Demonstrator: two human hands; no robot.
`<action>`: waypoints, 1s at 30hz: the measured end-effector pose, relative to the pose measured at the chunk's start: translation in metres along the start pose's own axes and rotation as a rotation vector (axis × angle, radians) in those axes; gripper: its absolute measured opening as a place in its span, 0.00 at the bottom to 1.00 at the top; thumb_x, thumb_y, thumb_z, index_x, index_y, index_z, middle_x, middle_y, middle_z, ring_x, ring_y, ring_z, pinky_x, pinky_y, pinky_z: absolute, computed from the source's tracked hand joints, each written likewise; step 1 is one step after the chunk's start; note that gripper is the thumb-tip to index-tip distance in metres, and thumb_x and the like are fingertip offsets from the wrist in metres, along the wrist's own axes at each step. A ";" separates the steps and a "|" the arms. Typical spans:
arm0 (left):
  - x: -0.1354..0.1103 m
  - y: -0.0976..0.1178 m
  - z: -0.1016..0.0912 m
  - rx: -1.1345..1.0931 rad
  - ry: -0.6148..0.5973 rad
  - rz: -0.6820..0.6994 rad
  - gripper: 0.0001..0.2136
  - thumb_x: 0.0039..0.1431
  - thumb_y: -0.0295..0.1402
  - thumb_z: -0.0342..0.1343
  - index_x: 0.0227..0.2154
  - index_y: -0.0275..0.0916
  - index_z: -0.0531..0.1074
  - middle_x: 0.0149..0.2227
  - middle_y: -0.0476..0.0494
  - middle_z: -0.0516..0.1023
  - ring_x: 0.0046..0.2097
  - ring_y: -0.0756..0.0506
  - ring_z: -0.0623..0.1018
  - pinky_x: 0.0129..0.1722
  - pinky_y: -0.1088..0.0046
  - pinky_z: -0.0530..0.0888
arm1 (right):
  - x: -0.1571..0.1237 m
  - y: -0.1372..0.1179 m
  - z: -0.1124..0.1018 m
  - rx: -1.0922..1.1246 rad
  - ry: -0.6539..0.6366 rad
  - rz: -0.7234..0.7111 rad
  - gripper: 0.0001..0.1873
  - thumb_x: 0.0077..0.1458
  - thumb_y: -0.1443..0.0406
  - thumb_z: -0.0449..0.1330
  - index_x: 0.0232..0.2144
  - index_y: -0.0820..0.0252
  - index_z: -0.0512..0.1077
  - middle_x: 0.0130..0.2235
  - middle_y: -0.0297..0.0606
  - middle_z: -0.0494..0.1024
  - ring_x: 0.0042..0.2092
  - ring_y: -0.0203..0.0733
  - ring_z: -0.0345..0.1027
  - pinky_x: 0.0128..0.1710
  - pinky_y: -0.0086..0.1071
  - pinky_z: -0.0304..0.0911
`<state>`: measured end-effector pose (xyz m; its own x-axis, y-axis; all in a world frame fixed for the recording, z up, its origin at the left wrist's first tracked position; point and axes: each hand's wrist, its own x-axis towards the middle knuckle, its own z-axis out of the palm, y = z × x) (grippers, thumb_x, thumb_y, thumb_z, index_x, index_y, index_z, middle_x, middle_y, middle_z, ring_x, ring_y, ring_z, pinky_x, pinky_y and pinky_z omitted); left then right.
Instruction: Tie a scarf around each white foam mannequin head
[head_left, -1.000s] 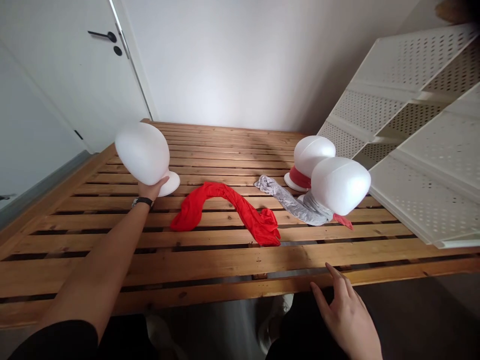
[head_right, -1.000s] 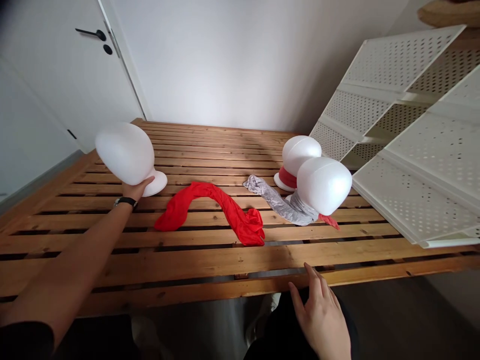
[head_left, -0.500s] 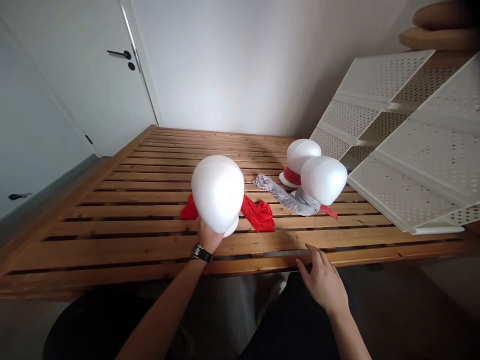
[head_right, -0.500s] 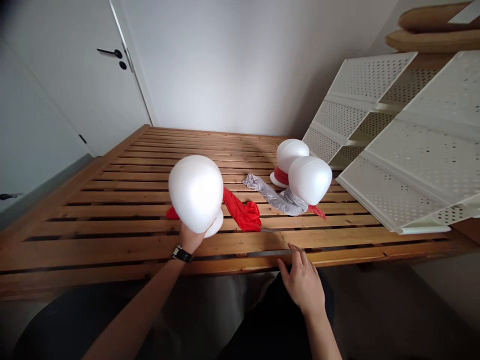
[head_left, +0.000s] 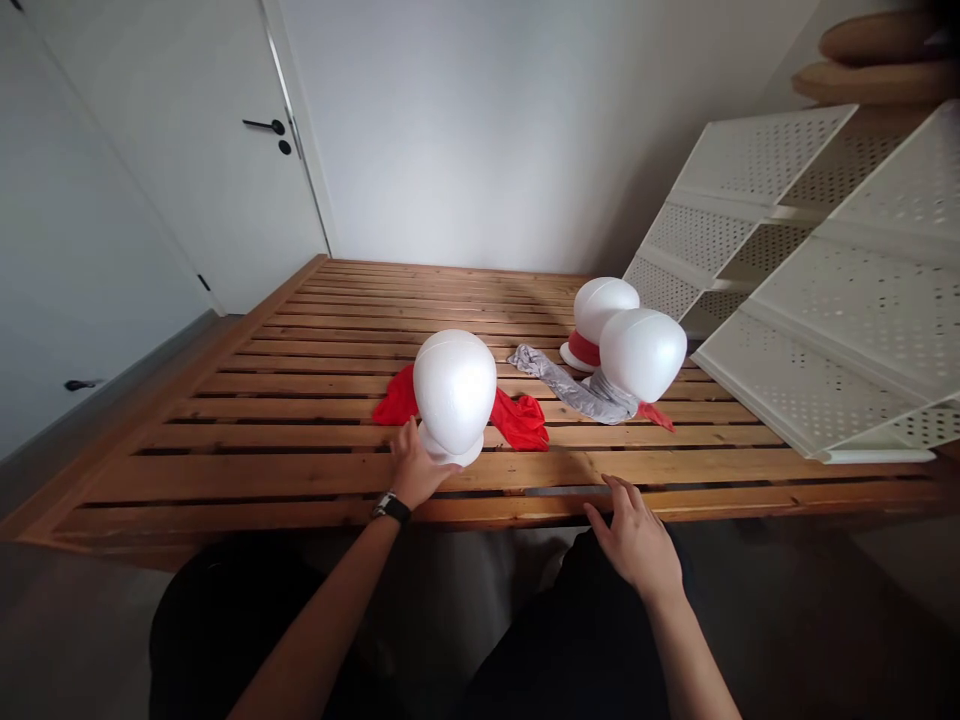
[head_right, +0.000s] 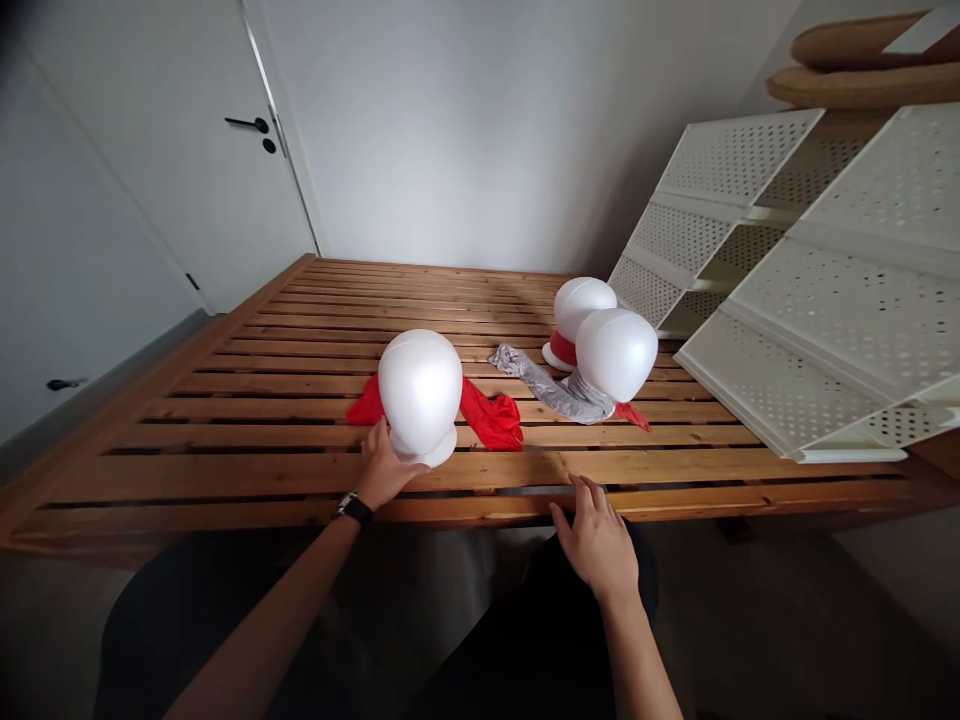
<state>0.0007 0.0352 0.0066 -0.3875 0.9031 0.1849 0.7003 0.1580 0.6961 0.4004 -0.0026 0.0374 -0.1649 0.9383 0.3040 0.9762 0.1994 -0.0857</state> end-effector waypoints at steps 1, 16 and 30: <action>0.003 -0.010 -0.010 -0.002 -0.007 0.007 0.61 0.40 0.46 0.77 0.74 0.39 0.49 0.74 0.26 0.54 0.75 0.26 0.58 0.74 0.45 0.58 | 0.000 0.001 0.000 0.002 0.004 -0.003 0.26 0.74 0.52 0.50 0.65 0.60 0.60 0.63 0.52 0.73 0.55 0.58 0.78 0.53 0.48 0.73; 0.121 -0.025 -0.072 -0.122 -0.013 -0.154 0.08 0.53 0.37 0.67 0.30 0.39 0.77 0.43 0.34 0.82 0.59 0.28 0.74 0.65 0.52 0.66 | -0.004 0.002 0.002 -0.022 -0.013 -0.022 0.25 0.74 0.52 0.48 0.65 0.60 0.62 0.64 0.52 0.72 0.53 0.57 0.78 0.54 0.48 0.73; 0.237 0.230 -0.199 -1.064 -0.262 0.122 0.13 0.69 0.43 0.63 0.37 0.39 0.73 0.30 0.46 0.79 0.44 0.42 0.83 0.50 0.61 0.81 | 0.000 -0.001 -0.002 0.060 -0.008 -0.043 0.23 0.74 0.54 0.51 0.62 0.60 0.66 0.59 0.51 0.78 0.53 0.58 0.79 0.54 0.49 0.72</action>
<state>-0.0489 0.2060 0.3484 -0.1237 0.9657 0.2282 -0.1979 -0.2494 0.9480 0.4000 -0.0037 0.0393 -0.2078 0.9308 0.3006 0.9579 0.2558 -0.1300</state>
